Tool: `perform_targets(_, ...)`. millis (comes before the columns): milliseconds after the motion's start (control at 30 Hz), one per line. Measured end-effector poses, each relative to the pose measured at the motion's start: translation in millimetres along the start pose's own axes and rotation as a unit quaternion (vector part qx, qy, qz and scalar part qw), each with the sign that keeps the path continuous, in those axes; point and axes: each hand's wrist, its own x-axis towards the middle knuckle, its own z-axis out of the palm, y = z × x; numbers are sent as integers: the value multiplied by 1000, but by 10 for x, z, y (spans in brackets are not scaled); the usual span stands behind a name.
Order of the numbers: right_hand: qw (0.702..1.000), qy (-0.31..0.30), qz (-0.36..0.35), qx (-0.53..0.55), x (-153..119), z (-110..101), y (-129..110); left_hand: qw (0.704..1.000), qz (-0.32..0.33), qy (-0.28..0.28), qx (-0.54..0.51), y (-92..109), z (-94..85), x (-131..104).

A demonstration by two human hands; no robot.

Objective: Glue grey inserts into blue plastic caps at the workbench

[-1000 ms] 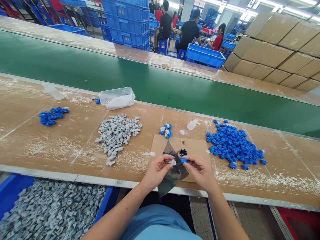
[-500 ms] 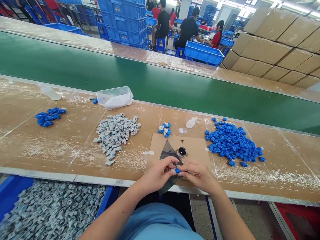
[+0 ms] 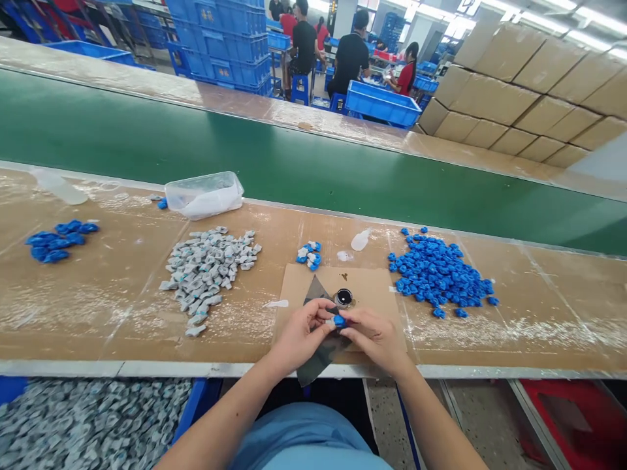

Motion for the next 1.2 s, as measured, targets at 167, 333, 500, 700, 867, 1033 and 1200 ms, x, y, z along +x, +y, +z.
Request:
perform_targets(167, 960, 190, 103, -179, -32, -396, 420, 985, 21, 119, 119, 57, -308, 385)
perform_targets(333, 904, 249, 168, -304, -35, -714, 796, 974, 39, 183, 129, 124, -436, 683)
perform_targets(500, 923, 197, 153, -294, -70, -790, 928, 951, 93, 206, 212, 101, -422, 475)
perform_targets(700, 925, 156, 170, -303, -64, -864, 1033, 853, 112, 270, 433, 123, -651, -9)
perform_targets(867, 934, 98, 177, -294, -48, -894, 950, 766, 55, 377, 518, 245, -1065, -397)
perform_targets(1033, 952, 71, 148, -260, -80, -926, 999, 775, -18, 372, 511, 274, -1329, -790)
perform_targets(1200, 947, 99, 140, -272, -100, -955, 1079, 812, -20, 334, 479, 172, -1329, -908)
